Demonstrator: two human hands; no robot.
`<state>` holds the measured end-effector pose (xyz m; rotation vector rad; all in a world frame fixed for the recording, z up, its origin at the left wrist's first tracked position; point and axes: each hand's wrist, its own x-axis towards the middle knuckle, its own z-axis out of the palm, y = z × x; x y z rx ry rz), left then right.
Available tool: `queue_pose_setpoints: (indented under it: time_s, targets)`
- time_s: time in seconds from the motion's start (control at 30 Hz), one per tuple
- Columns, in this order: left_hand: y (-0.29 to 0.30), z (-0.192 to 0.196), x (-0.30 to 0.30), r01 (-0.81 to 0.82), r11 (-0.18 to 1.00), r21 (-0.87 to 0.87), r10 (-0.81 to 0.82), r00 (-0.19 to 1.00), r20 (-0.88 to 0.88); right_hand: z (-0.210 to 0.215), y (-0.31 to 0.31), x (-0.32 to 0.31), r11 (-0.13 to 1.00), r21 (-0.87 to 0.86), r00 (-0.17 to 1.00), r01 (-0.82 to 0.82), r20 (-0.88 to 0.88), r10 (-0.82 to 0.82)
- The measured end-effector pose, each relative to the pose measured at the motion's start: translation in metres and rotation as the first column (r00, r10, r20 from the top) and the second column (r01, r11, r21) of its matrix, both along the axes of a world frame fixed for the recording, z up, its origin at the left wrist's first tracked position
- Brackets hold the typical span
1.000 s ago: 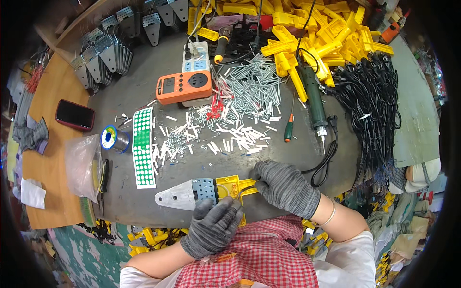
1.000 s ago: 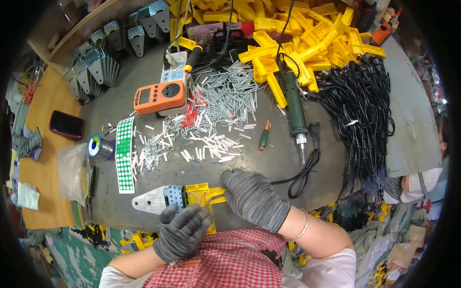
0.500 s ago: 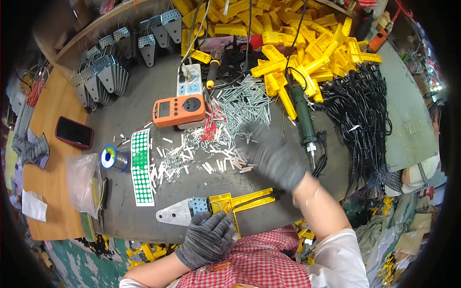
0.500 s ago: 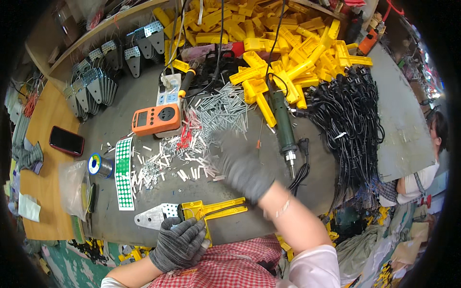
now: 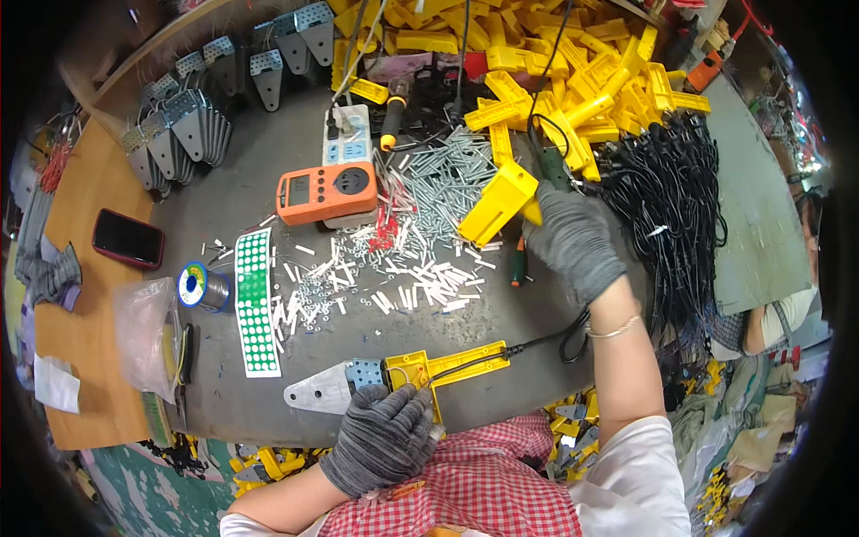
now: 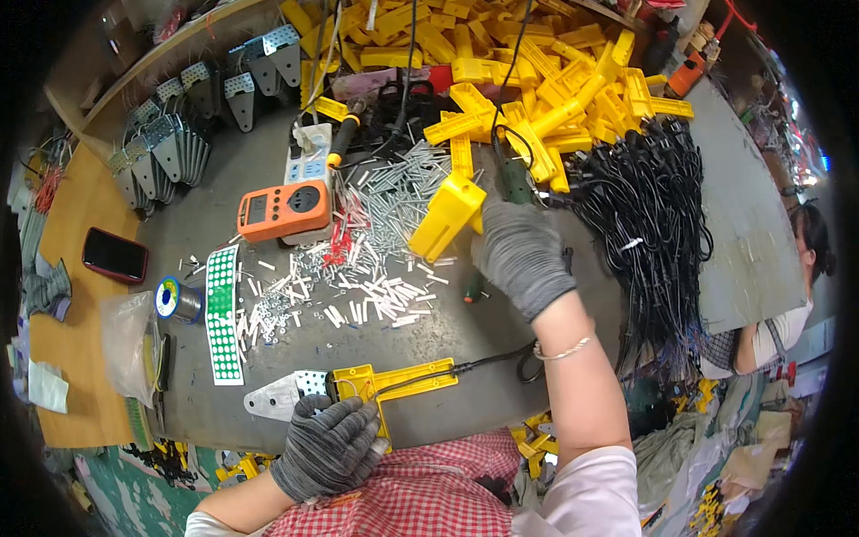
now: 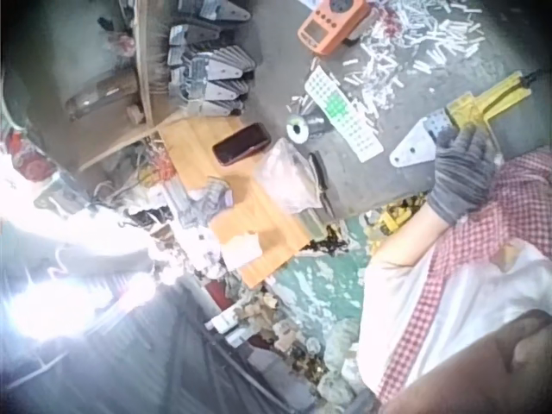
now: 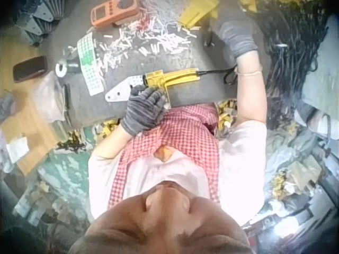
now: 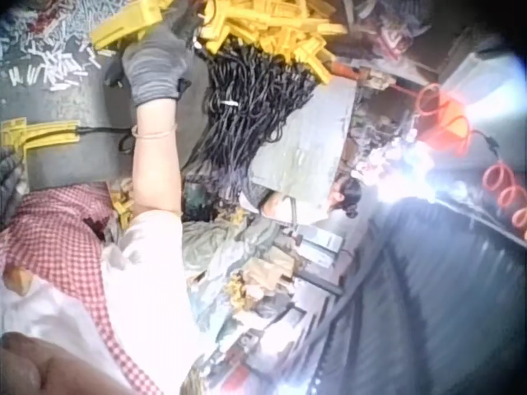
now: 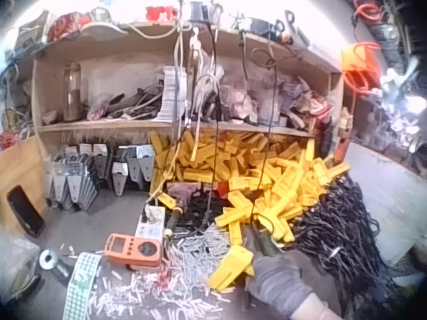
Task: The person assembles a yellow handheld electronic device by integrating internal components and electrical wires into the device housing, then fastens them with screws using an electric screwdriver and solders connections with a soldering iron.
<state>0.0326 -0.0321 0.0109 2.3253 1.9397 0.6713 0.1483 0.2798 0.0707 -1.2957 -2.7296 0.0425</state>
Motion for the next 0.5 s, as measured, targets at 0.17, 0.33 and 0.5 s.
queue_pose_setpoints:
  time_s: [0.17,0.33,0.5]
  targets:
    - [0.006,0.0,-0.003,0.011,0.999,-0.043,-0.011,1.0,-0.018,-0.058,-0.028,0.029,0.986,0.091,0.897,-0.137,-0.41,0.163]
    - [-0.002,-0.002,-0.007,0.021,0.999,-0.043,-0.023,0.999,-0.042,-0.068,-0.121,0.082,0.844,-0.377,0.731,-0.381,-0.682,0.026]
    - [-0.012,-0.009,-0.004,-0.044,0.999,-0.003,0.043,0.994,-0.104,-0.042,-0.121,0.039,0.645,-0.174,0.595,-0.744,-0.612,0.521]
